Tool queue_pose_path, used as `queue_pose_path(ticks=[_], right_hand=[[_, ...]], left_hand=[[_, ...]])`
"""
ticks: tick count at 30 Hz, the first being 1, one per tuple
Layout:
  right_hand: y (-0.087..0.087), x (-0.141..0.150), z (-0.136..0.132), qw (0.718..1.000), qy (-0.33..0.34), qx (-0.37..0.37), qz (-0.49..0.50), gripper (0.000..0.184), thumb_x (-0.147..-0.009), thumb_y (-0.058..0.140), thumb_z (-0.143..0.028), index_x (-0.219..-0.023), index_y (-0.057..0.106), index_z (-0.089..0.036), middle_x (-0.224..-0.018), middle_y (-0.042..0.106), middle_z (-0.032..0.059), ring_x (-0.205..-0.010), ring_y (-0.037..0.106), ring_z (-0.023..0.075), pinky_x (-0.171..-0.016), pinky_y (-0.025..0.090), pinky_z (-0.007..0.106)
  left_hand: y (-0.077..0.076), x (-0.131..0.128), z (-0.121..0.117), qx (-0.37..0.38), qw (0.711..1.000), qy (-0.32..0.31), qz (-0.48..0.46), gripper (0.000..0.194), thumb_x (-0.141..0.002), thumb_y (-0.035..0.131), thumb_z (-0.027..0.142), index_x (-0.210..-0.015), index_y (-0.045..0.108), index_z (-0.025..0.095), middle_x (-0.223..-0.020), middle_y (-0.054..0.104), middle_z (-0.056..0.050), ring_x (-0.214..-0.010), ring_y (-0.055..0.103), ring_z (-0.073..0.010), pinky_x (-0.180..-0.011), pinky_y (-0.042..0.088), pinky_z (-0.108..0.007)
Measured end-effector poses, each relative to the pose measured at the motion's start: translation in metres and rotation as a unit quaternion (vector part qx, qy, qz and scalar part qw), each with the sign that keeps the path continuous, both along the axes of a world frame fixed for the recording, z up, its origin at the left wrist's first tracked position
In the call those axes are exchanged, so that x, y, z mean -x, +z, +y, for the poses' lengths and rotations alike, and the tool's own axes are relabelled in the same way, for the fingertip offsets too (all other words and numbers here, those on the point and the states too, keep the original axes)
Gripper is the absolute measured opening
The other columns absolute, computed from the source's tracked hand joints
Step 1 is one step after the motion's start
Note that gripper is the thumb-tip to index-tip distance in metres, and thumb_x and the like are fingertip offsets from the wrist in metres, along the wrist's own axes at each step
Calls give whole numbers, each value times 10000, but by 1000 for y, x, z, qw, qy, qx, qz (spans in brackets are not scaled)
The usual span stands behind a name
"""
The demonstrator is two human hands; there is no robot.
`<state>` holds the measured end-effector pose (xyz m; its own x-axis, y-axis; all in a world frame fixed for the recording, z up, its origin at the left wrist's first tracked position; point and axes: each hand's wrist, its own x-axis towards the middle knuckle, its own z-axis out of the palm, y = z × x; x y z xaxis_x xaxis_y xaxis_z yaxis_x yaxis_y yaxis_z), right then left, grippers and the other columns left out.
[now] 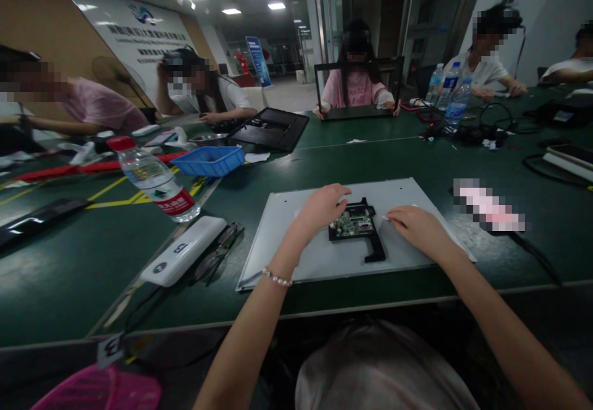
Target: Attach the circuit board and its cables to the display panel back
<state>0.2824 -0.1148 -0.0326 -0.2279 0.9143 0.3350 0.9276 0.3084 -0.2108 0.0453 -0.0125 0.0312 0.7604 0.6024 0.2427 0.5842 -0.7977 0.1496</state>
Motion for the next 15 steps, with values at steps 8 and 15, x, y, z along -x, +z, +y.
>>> queue_pose_path(ticks=[8, 15], right_hand=[[-5, -5, 3, 998, -31, 1, 55, 294, -872, 453, -163, -1040, 694, -177, -1106, 693, 88, -1054, 614, 234, -926, 471, 388], [-1, -3, -1, 998, -30, 1, 61, 294, -877, 444, -150, -1030, 693, -179, -1094, 695, 82, -1049, 616, 229, -934, 471, 389]], left_hand=[[-4, 4, 30, 16, 992, 51, 113, 257, -845, 556, 272, -1028, 700, 164, -1019, 707, -89, -951, 652, -229, -851, 492, -303], [-12, -1, 38, 31, 991, 73, 103, 203, -838, 555, 209, -939, 729, 183, -956, 722, -69, -896, 657, -185, -838, 481, -249]])
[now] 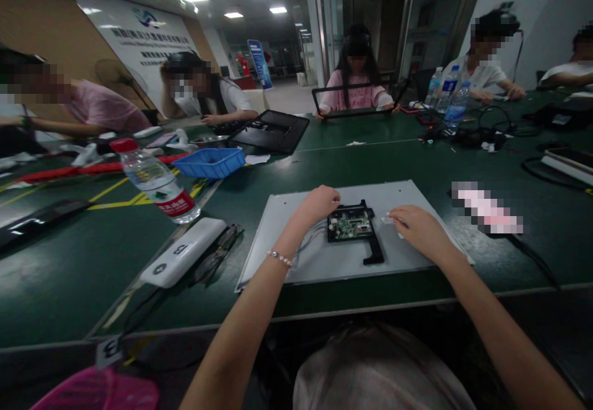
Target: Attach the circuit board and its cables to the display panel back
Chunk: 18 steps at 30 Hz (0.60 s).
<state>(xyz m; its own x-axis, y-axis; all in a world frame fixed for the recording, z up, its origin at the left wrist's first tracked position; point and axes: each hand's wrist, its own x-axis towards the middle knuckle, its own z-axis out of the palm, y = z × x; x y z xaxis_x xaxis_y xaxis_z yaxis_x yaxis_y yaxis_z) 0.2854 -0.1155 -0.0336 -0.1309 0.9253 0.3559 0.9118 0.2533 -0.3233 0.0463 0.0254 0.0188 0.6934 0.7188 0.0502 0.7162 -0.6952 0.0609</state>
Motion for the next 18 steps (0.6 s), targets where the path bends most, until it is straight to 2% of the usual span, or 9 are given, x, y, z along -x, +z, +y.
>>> queue_pose_path(ticks=[6, 10, 14, 18], right_hand=[[1, 2, -1, 1000, 0, 8, -5, 284, -887, 442, -163, -1026, 689, -171, -1083, 695, 84, -1033, 616, 233, -936, 466, 386], [2, 2, -1, 1000, 1, 10, -2, 285, -893, 437, -171, -1033, 685, -169, -1085, 693, 81, -1031, 612, 231, -931, 465, 377], [2, 2, -1, 1000, 6, 6, 0, 286, -894, 434, -172, -1037, 681, -169, -1091, 690, 84, -1025, 614, 230, -931, 463, 382], [0, 1, -1, 1000, 4, 5, 2, 281, -889, 442, -170, -1038, 680, -176, -1087, 692, 81, -1021, 616, 233, -927, 464, 382]], left_hand=[[-3, -3, 13, 10, 1000, 12, -9, 190, -801, 568, 163, -883, 739, 173, -887, 724, -64, -836, 664, -181, -809, 485, -242], [-8, -6, 27, 27, 999, 33, -23, 234, -775, 581, 164, -963, 722, 161, -948, 720, -57, -853, 666, -177, -786, 486, -222], [-10, -9, 39, 64, 997, 52, -11, 297, -704, 651, 170, -994, 710, 155, -984, 716, -46, -867, 662, -182, -738, 487, -204], [-8, -14, 46, 95, 993, 70, 12, 349, -632, 691, 146, -981, 712, 159, -907, 721, -34, -811, 664, -180, -689, 484, -197]])
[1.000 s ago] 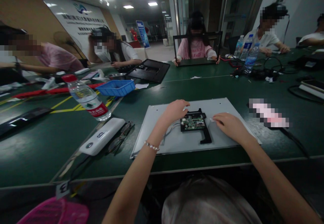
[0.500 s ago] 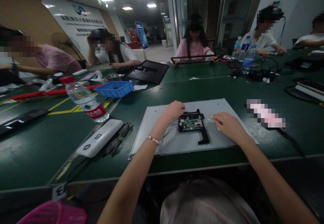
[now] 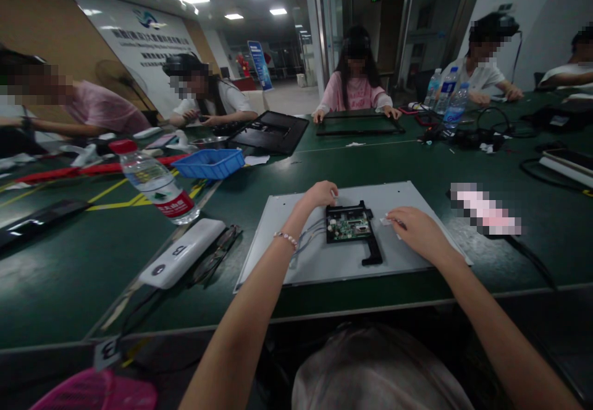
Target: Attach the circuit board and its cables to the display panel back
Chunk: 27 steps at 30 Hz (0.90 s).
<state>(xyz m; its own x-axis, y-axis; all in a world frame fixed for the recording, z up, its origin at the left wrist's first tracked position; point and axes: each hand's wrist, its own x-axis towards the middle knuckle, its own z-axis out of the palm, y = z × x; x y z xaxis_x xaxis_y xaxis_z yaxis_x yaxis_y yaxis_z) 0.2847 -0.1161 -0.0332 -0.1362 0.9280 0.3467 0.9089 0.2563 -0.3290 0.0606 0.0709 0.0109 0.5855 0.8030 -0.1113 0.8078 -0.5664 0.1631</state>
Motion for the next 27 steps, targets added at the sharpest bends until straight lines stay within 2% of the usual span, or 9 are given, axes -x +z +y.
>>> queue_pose_path(ticks=[4, 11, 16, 20, 23, 27], right_hand=[[-2, -1, 1, 1000, 2, -1, 0, 282, -889, 440, -173, -1034, 681, -175, -1087, 692, 79, -1028, 613, 232, -930, 460, 375], [-2, -1, 2, 1000, 3, 0, 4, 287, -882, 441, -167, -1037, 683, -178, -1085, 690, 79, -1020, 612, 229, -927, 462, 378], [1, 0, 0, 1000, -2, -2, 2, 283, -882, 443, -158, -1031, 685, -166, -1095, 684, 83, -1035, 604, 231, -937, 454, 375], [2, 1, 0, 1000, -10, 1, 6, 274, -884, 447, -159, -1020, 685, -159, -1096, 683, 85, -1039, 602, 232, -940, 448, 368], [1, 0, 1, 1000, -12, 5, 10, 272, -889, 447, -168, -1027, 681, -161, -1092, 684, 82, -1030, 604, 231, -933, 450, 365], [0, -1, 2, 1000, -9, 3, 16, 270, -889, 445, -168, -1024, 680, -168, -1084, 685, 79, -1027, 605, 227, -929, 450, 360]], left_hand=[[0, -6, 3, 9, 1000, 22, 15, 376, -608, 660, 93, -972, 711, 173, -897, 720, -35, -810, 660, -175, -670, 477, -189], [-2, -9, 8, 27, 999, 46, 11, 274, -588, 601, 44, -784, 749, 168, -733, 710, -37, -739, 658, -165, -650, 468, -182], [6, -10, 13, 26, 998, 47, -31, 267, -597, 627, 59, -814, 757, 144, -710, 701, -46, -727, 651, -171, -665, 480, -203], [10, -19, 18, 32, 995, 40, -80, 264, -654, 632, 91, -887, 749, 135, -739, 701, -37, -707, 640, -140, -647, 482, -186], [6, -28, 19, 42, 993, 34, -106, 255, -675, 631, 99, -901, 744, 128, -741, 704, -36, -659, 630, -123, -623, 485, -182], [-3, -35, 17, 32, 992, 28, -121, 255, -676, 618, 80, -895, 742, 122, -797, 716, -50, -742, 649, -140, -671, 487, -192]])
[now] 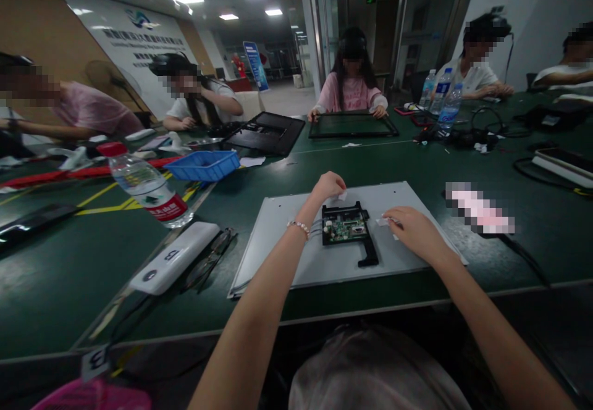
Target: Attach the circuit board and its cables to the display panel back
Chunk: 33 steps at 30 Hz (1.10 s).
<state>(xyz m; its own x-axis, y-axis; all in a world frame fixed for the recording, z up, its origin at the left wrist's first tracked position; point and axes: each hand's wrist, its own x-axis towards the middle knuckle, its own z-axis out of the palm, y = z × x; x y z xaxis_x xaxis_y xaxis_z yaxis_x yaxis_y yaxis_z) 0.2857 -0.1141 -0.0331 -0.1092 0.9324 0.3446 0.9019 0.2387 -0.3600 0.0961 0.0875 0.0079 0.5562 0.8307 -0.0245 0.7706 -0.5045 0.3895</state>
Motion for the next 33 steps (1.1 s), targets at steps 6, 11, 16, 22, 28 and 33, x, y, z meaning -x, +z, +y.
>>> queue_pose_path(ticks=[6, 11, 16, 22, 28, 33], right_hand=[[-2, 0, 1, 1000, 4, -2, 15, 239, -889, 480, -216, -1037, 666, -188, -1078, 688, 77, -1017, 612, 230, -918, 454, 367], [-7, -2, 3, 1000, 14, 3, 11, 231, -888, 526, -297, -1050, 663, -205, -1092, 681, 77, -1015, 615, 235, -889, 469, 362], [-6, -3, 5, 1000, 10, 8, -28, 230, -902, 520, -286, -1053, 661, -186, -1067, 693, 88, -996, 626, 234, -868, 471, 348], [1, 2, 3, 995, 0, 7, -95, 233, -926, 468, -232, -971, 687, -168, -1016, 705, 102, -981, 631, 231, -840, 467, 331], [-2, -9, 6, 997, 50, 10, -64, 240, -905, 518, -327, -1027, 678, -196, -1063, 700, 86, -1004, 625, 239, -870, 466, 355], [-3, -14, 12, 995, 76, 14, -67, 203, -891, 534, -277, -1005, 686, -206, -1037, 701, 84, -971, 631, 236, -856, 473, 363]], left_hand=[[4, 8, -7, -24, 1000, -7, 15, 267, -689, 603, 108, -919, 739, 124, -868, 723, -74, -822, 663, -188, -729, 493, -229], [19, 26, -25, -45, 998, -39, 36, 271, -740, 586, 170, -970, 725, 133, -965, 713, -88, -918, 649, -220, -822, 480, -272], [30, 49, -60, -47, 993, -103, 41, 294, -798, 557, 220, -1054, 686, 152, -1068, 691, -66, -1005, 625, -202, -886, 455, -265], [40, 57, -100, -64, 984, -165, 15, 266, -868, 500, 234, -1063, 666, 162, -1094, 674, -64, -1013, 616, -201, -911, 444, -296], [38, 49, -124, -57, 972, -226, 6, 290, -868, 553, 267, -1132, 627, 172, -1120, 649, -76, -1034, 602, -208, -916, 440, -291], [23, 42, -130, -44, 957, -287, -1, 365, -782, 679, 273, -1128, 619, 177, -1135, 633, -79, -1050, 591, -221, -930, 443, -305]])
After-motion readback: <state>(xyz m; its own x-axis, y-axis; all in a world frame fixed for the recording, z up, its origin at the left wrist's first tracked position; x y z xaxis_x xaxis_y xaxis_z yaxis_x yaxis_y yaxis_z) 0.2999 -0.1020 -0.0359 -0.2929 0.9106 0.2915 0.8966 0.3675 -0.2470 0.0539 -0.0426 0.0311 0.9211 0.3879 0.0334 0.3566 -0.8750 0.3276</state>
